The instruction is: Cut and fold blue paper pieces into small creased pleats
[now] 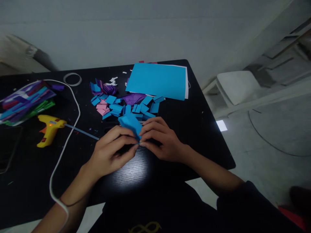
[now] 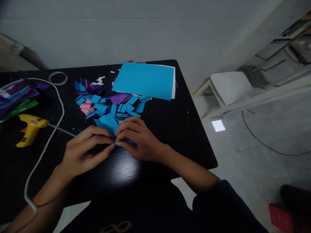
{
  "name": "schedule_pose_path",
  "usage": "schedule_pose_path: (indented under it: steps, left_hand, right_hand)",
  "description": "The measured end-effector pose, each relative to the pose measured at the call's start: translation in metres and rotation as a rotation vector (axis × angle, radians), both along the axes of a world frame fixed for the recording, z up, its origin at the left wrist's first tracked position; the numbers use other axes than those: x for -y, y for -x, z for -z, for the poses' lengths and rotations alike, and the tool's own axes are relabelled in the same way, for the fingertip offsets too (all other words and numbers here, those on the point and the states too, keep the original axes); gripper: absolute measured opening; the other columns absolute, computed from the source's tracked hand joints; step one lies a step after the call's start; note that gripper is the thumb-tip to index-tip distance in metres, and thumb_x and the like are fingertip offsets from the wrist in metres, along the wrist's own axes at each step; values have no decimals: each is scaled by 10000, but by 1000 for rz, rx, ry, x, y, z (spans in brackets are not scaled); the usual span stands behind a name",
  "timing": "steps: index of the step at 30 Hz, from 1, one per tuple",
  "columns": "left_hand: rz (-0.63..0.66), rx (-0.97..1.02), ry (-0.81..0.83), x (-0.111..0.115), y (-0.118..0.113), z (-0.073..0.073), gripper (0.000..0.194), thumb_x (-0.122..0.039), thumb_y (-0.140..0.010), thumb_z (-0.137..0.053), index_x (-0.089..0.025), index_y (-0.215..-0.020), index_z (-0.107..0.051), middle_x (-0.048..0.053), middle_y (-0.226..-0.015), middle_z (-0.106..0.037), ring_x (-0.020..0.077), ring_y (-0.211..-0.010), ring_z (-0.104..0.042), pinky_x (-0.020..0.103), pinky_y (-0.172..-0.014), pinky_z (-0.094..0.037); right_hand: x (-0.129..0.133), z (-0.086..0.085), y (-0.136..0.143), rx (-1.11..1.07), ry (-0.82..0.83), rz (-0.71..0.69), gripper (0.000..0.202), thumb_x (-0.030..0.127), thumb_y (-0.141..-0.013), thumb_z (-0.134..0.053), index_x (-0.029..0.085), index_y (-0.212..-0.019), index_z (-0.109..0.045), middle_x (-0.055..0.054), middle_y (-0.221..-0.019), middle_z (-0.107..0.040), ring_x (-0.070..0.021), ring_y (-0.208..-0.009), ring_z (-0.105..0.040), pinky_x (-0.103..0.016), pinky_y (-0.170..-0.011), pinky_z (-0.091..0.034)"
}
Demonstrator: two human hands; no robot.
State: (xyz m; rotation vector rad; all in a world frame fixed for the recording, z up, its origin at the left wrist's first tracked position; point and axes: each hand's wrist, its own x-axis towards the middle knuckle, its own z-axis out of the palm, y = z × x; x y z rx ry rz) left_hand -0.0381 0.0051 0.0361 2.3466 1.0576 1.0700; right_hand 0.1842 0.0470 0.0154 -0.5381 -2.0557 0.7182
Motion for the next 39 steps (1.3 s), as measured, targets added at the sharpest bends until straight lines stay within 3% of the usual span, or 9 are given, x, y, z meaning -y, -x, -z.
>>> schedule_pose_path:
  steps: [11, 25, 39]
  left_hand:
    - [-29, -11, -56, 1, 2, 0, 188, -81, -860, -741, -186, -1008, -693, 54, -1013, -668, 160, -866, -666, 287, -730, -561]
    - [-49, -151, -116, 2, 2, 6, 197, -90, -902, -697, -176, -1077, -673, 77, -1041, -683, 190, -905, -665, 328, -777, -564]
    - [-70, -146, -135, 6, 4, 8, 196, -122, -938, -672, -211, -1111, -699, 60, -1046, -702, 183, -871, -674, 331, -755, -572]
  right_hand:
    - [1, -1, -4, 50, -85, 111, 85, 233, -918, -707, 243, -997, -680, -102, -1319, -638, -269, -1253, -596, -511, -1068, -495]
    - [2, 3, -3, 94, -245, 123, 90, 122, -923, -684, 194, -976, -676, -111, -1232, -673, -256, -1261, -581, -462, -1059, -544]
    - [5, 2, -5, 128, -300, 133, 144, 118, -938, -664, 238, -996, -719, -57, -1203, -723, -235, -1247, -607, -422, -1028, -581]
